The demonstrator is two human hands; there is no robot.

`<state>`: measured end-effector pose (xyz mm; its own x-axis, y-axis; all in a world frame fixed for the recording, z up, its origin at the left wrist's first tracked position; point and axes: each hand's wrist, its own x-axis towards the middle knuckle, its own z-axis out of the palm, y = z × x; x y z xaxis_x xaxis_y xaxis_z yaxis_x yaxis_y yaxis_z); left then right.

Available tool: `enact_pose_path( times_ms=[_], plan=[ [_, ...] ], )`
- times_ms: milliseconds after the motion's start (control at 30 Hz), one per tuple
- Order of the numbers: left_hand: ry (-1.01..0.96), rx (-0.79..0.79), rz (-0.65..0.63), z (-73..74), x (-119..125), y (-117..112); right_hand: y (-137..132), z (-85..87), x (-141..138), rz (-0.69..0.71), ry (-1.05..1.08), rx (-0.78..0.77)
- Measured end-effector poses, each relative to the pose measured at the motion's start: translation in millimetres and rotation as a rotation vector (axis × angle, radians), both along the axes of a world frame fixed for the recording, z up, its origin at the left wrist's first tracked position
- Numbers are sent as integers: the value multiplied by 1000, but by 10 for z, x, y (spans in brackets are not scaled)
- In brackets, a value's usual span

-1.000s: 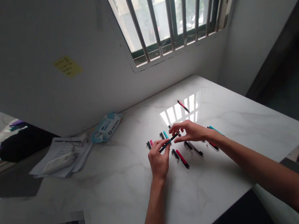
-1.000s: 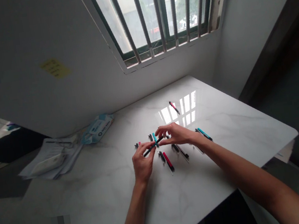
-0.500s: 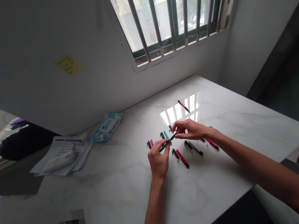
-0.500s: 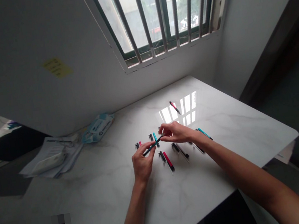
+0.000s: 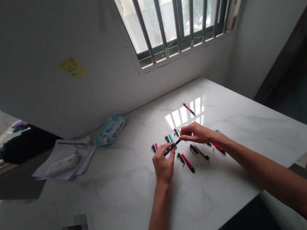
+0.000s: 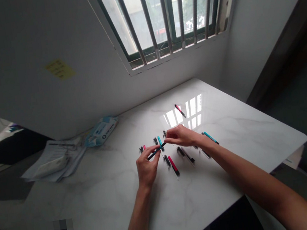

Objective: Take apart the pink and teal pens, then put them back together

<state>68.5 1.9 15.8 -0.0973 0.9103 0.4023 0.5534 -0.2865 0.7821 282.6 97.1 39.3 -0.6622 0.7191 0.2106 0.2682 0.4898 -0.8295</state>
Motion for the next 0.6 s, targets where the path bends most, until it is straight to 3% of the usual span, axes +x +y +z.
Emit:
enact_pose_path(
  times_ms=[600],
  plan=[
    [-22, -8, -32, 36, 16, -10, 27, -7, 13, -10, -8, 36]
  ],
)
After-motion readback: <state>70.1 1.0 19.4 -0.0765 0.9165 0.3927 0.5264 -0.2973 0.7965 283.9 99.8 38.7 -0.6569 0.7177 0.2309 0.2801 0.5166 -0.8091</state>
